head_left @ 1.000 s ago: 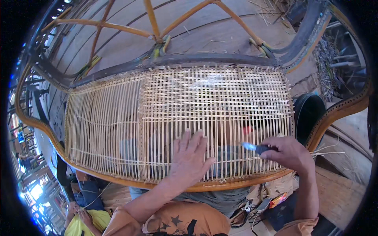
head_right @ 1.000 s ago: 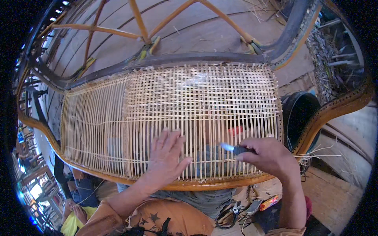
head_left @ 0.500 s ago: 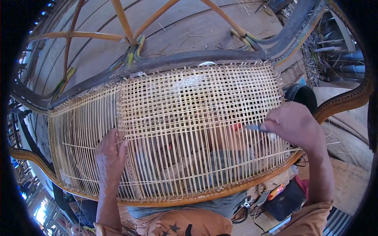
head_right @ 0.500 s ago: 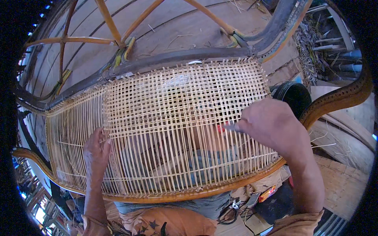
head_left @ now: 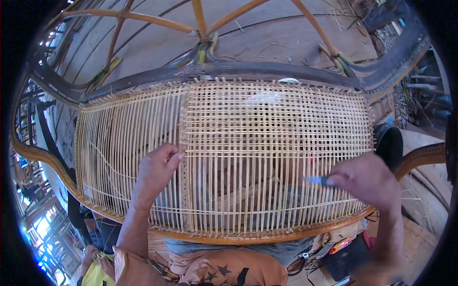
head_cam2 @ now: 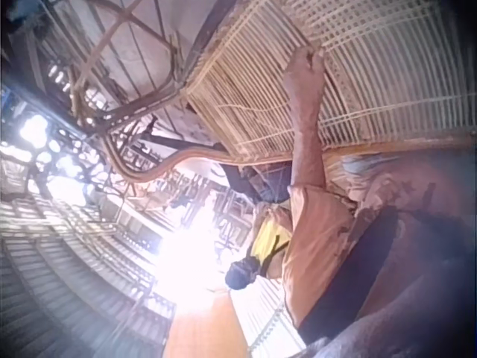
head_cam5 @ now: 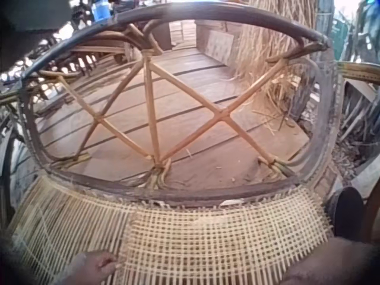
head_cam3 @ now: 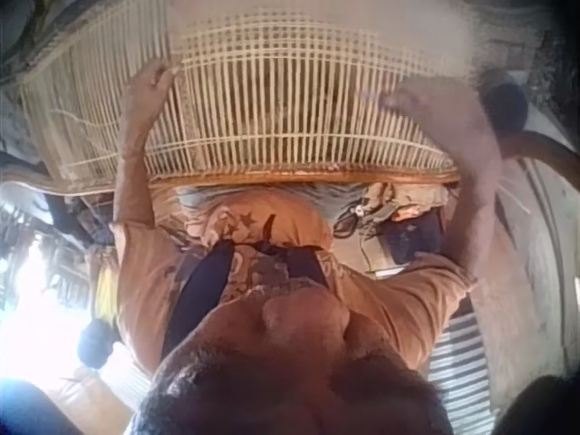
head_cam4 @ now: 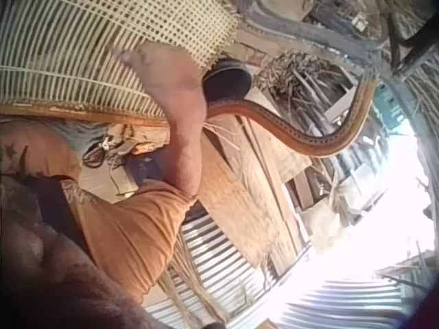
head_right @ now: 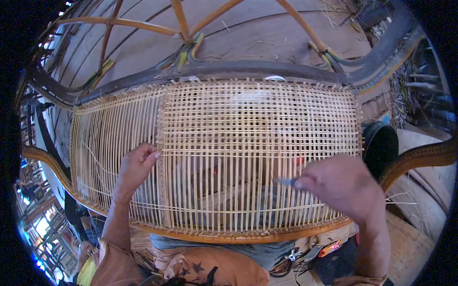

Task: Weaving and repairing a rattan sofa frame using bamboo/rattan strips, a hammer, and a knife.

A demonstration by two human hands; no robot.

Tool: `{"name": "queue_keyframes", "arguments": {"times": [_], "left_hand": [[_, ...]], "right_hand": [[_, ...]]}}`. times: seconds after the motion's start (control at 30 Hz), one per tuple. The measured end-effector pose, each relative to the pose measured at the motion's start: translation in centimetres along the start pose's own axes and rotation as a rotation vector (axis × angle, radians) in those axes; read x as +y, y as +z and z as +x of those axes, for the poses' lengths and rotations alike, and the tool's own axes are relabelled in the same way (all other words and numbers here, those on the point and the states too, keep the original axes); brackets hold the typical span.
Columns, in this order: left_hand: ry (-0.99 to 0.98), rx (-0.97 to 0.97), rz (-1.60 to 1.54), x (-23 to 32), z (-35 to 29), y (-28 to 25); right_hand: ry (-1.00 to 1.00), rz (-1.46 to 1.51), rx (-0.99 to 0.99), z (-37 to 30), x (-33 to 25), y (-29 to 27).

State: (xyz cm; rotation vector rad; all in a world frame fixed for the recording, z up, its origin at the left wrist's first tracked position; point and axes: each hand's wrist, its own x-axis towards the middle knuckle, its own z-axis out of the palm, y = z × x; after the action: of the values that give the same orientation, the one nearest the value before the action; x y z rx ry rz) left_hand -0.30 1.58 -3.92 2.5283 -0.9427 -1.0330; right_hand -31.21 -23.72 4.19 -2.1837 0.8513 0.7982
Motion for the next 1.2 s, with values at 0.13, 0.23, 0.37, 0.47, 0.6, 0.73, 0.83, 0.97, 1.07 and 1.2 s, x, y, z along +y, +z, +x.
{"name": "queue_keyframes", "arguments": {"times": [0.13,0.23,0.37,0.47,0.6,0.73,0.83,0.97,1.07,1.2], "left_hand": [[0.072,-0.033,0.046,-0.2,0.4,-0.5],[0.055,-0.098,0.064,-0.5,0.8,-0.7],[0.047,-0.146,0.061,-0.9,1.1,-0.9],[0.113,-0.146,0.055,-1.2,1.3,-1.0],[0.148,-0.137,0.011,-1.4,1.3,-1.1],[0.137,-0.161,0.021,-1.5,1.4,-1.2],[0.190,-0.153,0.036,-1.7,1.7,-1.2],[0.225,-0.152,0.058,-2.4,1.8,-0.9],[0.263,-0.135,0.025,-2.3,1.5,-0.8],[0.020,-0.216,-0.031,-1.3,1.6,-1.0]], "right_hand": [[-0.048,-0.183,0.160,1.0,-1.3,0.7],[-0.025,-0.043,-0.118,1.4,-1.9,0.6],[-0.018,-0.167,0.098,2.5,-2.7,0.7],[-0.138,-0.048,-0.084,2.7,-3.7,0.8],[-0.011,0.054,0.009,3.8,-5.0,0.9],[-0.057,0.129,-0.048,4.4,-7.0,1.8],[-0.108,0.033,0.088,5.0,-7.7,1.9],[-0.110,0.087,0.015,5.7,-8.0,2.4],[-0.075,0.101,0.083,5.4,-6.9,2.4],[0.050,0.217,0.347,0.4,-2.1,0.2]]}}
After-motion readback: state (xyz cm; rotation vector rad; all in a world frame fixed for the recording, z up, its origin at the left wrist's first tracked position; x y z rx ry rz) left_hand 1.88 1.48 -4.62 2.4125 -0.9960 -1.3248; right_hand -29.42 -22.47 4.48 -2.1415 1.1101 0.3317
